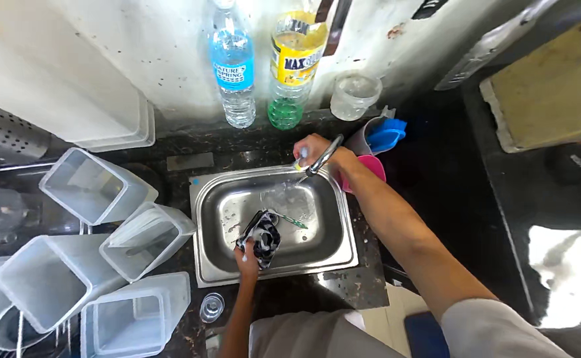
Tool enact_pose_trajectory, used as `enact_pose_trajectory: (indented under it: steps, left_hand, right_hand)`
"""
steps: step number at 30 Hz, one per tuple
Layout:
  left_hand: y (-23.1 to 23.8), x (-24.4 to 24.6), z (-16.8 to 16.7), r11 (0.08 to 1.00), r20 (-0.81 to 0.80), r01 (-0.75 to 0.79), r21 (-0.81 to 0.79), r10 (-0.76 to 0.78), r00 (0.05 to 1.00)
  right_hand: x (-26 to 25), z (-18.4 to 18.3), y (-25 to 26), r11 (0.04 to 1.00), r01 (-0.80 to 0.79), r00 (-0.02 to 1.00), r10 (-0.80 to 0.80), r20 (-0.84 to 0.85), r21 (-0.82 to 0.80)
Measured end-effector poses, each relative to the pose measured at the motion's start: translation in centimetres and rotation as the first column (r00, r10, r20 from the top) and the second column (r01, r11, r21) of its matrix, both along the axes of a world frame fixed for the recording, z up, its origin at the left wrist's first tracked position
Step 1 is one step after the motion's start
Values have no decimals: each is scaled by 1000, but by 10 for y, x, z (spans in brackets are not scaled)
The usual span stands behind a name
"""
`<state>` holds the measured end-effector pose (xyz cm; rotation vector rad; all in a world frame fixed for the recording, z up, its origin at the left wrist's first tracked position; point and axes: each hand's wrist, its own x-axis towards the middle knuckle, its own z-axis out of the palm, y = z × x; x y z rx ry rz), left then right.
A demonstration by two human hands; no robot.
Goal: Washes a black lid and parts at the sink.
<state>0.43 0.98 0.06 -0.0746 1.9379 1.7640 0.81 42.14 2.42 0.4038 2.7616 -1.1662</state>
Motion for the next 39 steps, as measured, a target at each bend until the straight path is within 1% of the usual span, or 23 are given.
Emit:
enact_pose_trajectory:
  steps: [1, 3, 4, 5, 7, 9, 12, 14, 15, 17, 18, 20, 21, 22, 25, 26, 28, 30, 32, 34, 37, 38, 39]
  left_hand:
    - [-3, -3, -2, 999, 34, -29, 14, 29, 999]
    - [-7, -11, -4, 996, 95, -74, 51, 69, 993]
    - [-7, -16, -2, 994, 118, -92, 63, 84, 989]
    - [-6, -21, 2, 991, 143, -111, 73, 100, 985]
    - [-3, -29, 9, 982, 197, -159, 103, 137, 971]
    - [8, -36, 14, 965, 267, -205, 164, 157, 951]
    - [21, -36, 17, 937, 418, -255, 240, 137, 898]
    - [28, -31, 15, 930, 468, -254, 266, 106, 877]
    - [32, -27, 13, 929, 480, -252, 271, 97, 872]
    - [39, -14, 9, 935, 475, -233, 266, 83, 876]
    - [43, -7, 6, 940, 451, -223, 259, 87, 888]
    - [46, 9, 2, 954, 363, -171, 245, 73, 929]
    - [47, 15, 0, 958, 308, -144, 247, 63, 949]
    - [49, 20, -5, 959, 244, -123, 254, 60, 968]
    - [44, 23, -13, 965, 79, -24, 263, 3, 997]
    - [40, 24, -12, 966, 42, 17, 259, -29, 999]
    - [32, 23, -9, 964, -42, 128, 232, -121, 992]
    - [27, 19, -6, 965, -95, 193, 178, -179, 979]
    - [31, 15, 2, 962, -145, 250, 111, -233, 962]
    - [35, 13, 9, 957, -150, 286, 44, -277, 949]
    - [32, 7, 13, 950, -77, 312, 7, -311, 947]
    - [30, 4, 15, 947, -31, 320, 13, -319, 947]
    - [26, 4, 17, 949, 22, 313, 24, -314, 949]
  right_hand:
    - [3, -2, 4, 996, 33, 999, -35, -25, -85]
    - [16, -31, 14, 967, 70, 977, -116, -176, -247]
    - [21, -33, 13, 948, 92, 967, -158, -200, -304]
    - [24, -25, 8, 934, 125, 962, -196, -187, -335]
    - [31, -15, -7, 915, 214, 936, -292, -195, -341]
    - [37, -15, -19, 895, 285, 891, -379, -249, -343]
    - [42, -12, -35, 879, 347, 846, -444, -295, -328]
    - [48, -2, -61, 856, 354, 826, -475, -303, -375]
    - [54, 6, -84, 831, 365, 817, -502, -283, -420]
    - [63, 16, -142, 702, 459, 779, -612, -132, -544]
    - [62, 15, -169, 638, 528, 742, -668, -62, -561]
    - [61, 1, -217, 499, 696, 610, -790, 60, -517]
    - [60, -4, -237, 450, 758, 553, -827, 100, -473]
    - [61, -5, -253, 436, 790, 537, -831, 144, -432]
    - [60, 7, -279, 509, 793, 591, -774, 225, -334]
    - [63, 11, -276, 535, 787, 609, -754, 247, -308]
    - [65, 19, -259, 582, 761, 648, -673, 356, -287]
    - [65, 29, -251, 711, 676, 717, -576, 392, -193]
    - [65, 38, -255, 847, 530, 818, -505, 277, -22]
    - [70, 40, -261, 925, 363, 915, -376, 145, 112]
    - [80, 37, -257, 972, 160, 984, -172, 51, 174]
    - [84, 33, -253, 976, 141, 988, -149, 35, 164]
    - [91, 26, -251, 976, 166, 985, -170, 16, 142]
